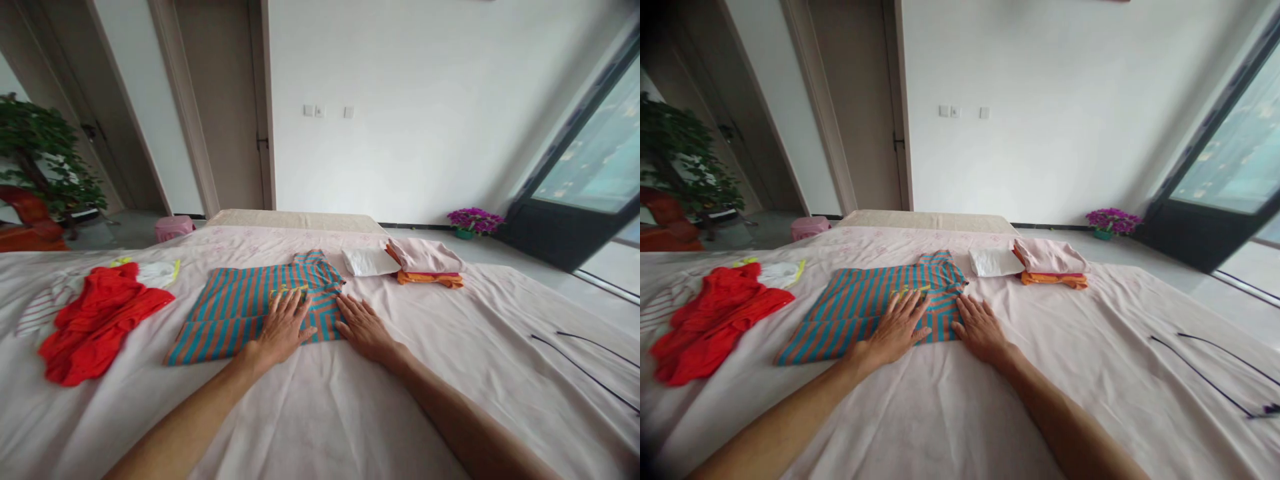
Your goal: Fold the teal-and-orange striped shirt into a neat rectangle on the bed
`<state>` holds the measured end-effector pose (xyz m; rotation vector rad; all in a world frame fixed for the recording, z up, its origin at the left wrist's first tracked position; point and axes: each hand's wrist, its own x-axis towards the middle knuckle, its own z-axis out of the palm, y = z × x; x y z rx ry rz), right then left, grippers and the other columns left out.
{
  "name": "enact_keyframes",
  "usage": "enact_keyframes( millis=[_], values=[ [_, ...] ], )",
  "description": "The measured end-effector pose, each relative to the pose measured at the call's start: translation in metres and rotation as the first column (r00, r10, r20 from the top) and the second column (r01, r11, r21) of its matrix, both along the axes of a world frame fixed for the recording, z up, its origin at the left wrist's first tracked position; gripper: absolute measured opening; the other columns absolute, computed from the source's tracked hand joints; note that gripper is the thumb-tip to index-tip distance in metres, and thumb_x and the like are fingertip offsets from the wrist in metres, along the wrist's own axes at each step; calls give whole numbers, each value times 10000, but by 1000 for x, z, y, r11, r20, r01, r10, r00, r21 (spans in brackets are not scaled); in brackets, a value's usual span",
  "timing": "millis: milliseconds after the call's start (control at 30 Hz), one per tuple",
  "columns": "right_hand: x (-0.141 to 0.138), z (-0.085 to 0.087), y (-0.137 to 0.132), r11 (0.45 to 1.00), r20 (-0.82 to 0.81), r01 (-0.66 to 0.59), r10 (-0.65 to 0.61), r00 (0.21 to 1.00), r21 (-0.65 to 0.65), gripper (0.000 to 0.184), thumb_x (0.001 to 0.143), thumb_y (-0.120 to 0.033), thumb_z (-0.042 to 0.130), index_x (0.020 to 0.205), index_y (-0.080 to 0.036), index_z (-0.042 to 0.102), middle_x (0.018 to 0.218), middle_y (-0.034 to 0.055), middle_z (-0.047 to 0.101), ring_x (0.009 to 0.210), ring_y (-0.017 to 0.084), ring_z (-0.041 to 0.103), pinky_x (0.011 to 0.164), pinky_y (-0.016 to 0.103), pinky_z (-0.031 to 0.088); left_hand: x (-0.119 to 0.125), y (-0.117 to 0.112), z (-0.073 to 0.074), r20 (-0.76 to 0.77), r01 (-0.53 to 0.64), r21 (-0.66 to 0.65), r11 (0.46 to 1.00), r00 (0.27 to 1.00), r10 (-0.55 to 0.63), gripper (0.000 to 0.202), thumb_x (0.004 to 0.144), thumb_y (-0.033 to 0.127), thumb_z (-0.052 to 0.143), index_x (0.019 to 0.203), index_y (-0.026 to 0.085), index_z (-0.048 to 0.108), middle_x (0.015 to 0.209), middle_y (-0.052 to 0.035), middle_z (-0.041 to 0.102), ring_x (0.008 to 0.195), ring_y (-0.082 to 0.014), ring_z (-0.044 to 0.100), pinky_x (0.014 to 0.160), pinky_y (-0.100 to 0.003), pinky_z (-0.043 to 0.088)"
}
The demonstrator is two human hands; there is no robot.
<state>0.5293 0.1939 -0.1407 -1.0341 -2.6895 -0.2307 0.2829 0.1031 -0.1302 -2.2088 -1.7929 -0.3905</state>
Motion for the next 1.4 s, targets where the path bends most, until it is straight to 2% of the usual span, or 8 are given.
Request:
enact_keyframes(
  millis=[167,400,700,933,1033,1200,1267,1400],
  values=[
    [1,-8,6,999,-13,-21,22,1000,44,615,1026,-502,257,1542,-174,322,1560,94,345,1421,288,370,1163,481,285,-58,-54,4,-27,-35,-168,985,999,31,676,954,631,299,1521,268,356,1597,-139,315,1483,-321,248,1166,-567,192],
    [1,-13,9,999,-15,-12,13,1000,50,615,1024,-505,246,1530,-172,353,1552,94,369,1428,276,359,1164,467,287,-121,-98,-4,-35,-194,-164,967,981,191,660,960,622,287,1524,285,348,1592,-106,338,1476,-289,273,1174,-519,181],
    [1,-12,9,999,-14,-2,2,1000,36,616,1017,-507,260,1542,-193,327,1554,86,369,1428,279,359,1159,479,301,-139,-101,-16,-20,-406,-150,902,913,408,643,960,598,310,1518,282,366,1596,-101,329,1473,-290,279,1165,-515,183],
    [1,-13,10,999,-21,-10,10,1000,40,604,1019,-505,262,1545,-213,319,1553,84,370,1424,273,367,1158,474,306,-145,-107,-14,-36,-511,-110,852,859,510,635,954,574,350,1487,237,433,1557,-168,384,1440,-371,325,1113,-615,241],
    [1,-14,11,999,-21,-8,9,1000,47,607,1017,-510,265,1544,-214,324,1548,83,381,1418,274,377,1156,467,310,-141,-107,-10,-32,-440,-5,898,897,440,589,943,501,438,1446,201,496,1552,-176,389,1462,-391,268,1137,-626,215],
    [0,-12,9,999,-19,5,-4,1000,39,613,1021,-509,244,1539,-195,335,1552,82,377,1423,266,369,1161,457,301,-137,-101,-6,25,-65,-24,998,998,66,516,942,155,354,1432,218,504,1561,-73,404,1472,-219,297,1163,-425,337],
    [0,-11,9,999,-17,6,-6,1000,31,613,1021,-510,241,1537,-193,340,1555,82,370,1425,265,365,1161,456,299,-137,-99,-7,69,-31,-52,998,997,34,557,915,88,317,1417,217,521,1523,-60,465,1433,-182,373,1153,-391,365],
    [-1,-9,8,1000,-8,9,-9,1000,20,608,1021,-506,247,1533,-195,348,1555,82,371,1427,265,363,1160,458,298,-135,-97,-5,126,-94,-102,990,986,106,524,948,170,302,1424,221,515,1490,-51,507,1392,-174,437,1160,-390,352]
  ],
)
